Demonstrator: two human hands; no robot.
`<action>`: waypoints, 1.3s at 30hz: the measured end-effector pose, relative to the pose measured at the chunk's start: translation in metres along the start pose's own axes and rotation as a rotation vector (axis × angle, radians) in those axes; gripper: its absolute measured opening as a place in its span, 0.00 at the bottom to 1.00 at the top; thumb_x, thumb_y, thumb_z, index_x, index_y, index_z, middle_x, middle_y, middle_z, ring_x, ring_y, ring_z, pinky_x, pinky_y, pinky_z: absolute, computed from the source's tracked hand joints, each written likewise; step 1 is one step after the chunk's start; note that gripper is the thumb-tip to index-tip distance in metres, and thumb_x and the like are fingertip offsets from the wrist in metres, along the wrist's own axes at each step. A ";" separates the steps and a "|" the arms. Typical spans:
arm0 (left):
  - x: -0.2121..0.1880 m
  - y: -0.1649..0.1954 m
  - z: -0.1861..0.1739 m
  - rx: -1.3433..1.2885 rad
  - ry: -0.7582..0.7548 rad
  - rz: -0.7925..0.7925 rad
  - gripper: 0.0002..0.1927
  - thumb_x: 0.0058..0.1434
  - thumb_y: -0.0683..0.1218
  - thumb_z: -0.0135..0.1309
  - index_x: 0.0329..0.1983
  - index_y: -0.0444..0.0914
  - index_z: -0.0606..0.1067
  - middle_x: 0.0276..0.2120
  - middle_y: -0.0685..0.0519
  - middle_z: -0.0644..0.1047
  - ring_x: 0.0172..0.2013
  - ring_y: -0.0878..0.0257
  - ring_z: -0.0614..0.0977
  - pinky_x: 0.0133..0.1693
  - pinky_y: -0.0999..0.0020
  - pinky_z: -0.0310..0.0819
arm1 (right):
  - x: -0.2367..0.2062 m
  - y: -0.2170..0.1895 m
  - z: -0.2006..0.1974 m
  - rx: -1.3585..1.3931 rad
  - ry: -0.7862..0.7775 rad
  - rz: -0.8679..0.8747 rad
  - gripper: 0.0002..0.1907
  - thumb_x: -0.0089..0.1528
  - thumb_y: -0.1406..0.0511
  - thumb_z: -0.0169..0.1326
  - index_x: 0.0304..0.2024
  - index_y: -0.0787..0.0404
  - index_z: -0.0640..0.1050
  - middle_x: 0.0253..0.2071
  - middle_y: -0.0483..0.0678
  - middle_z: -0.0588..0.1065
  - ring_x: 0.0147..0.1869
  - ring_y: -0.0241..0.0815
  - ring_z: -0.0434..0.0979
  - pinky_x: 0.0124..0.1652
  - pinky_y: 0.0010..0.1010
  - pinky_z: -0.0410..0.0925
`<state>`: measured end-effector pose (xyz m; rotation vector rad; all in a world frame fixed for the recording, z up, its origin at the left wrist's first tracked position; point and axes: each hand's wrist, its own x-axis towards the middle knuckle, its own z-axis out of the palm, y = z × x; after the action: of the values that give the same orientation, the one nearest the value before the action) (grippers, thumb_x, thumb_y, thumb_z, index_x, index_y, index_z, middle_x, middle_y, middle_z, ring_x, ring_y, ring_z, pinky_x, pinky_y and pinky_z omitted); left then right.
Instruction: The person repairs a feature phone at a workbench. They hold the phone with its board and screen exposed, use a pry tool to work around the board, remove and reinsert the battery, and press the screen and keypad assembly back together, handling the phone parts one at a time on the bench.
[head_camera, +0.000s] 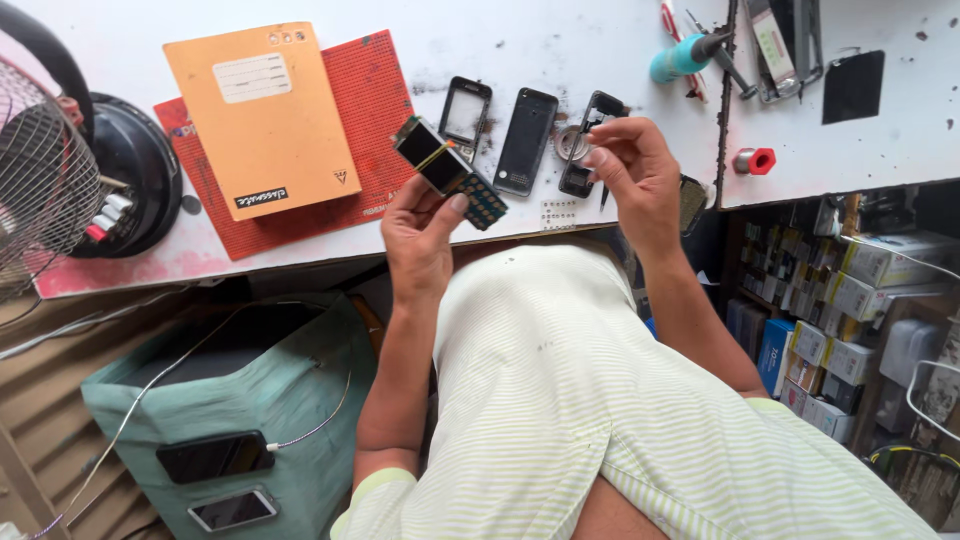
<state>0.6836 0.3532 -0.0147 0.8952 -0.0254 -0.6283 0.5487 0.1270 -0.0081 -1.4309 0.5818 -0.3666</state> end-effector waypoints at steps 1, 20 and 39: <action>-0.001 0.004 -0.002 0.070 0.021 0.025 0.20 0.65 0.31 0.60 0.60 0.27 0.74 0.51 0.46 0.81 0.50 0.64 0.83 0.56 0.70 0.78 | -0.003 -0.001 -0.010 -0.196 0.116 0.017 0.09 0.77 0.67 0.60 0.57 0.64 0.77 0.42 0.51 0.75 0.42 0.36 0.73 0.44 0.26 0.71; 0.007 0.018 0.016 0.305 0.021 0.037 0.23 0.64 0.34 0.62 0.62 0.27 0.73 0.49 0.46 0.82 0.47 0.66 0.84 0.53 0.73 0.79 | -0.037 -0.006 -0.026 0.220 0.120 0.232 0.20 0.67 0.77 0.56 0.61 0.68 0.72 0.42 0.50 0.76 0.44 0.42 0.82 0.42 0.33 0.80; -0.003 0.016 0.025 0.316 -0.032 0.082 0.22 0.65 0.34 0.62 0.62 0.27 0.73 0.49 0.46 0.83 0.49 0.64 0.84 0.53 0.70 0.82 | 0.001 -0.035 0.060 -0.371 -0.194 -0.667 0.14 0.60 0.81 0.65 0.45 0.66 0.79 0.50 0.53 0.80 0.57 0.47 0.82 0.58 0.35 0.75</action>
<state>0.6824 0.3437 0.0135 1.1833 -0.1939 -0.5701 0.5872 0.1711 0.0283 -1.9823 -0.0098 -0.6573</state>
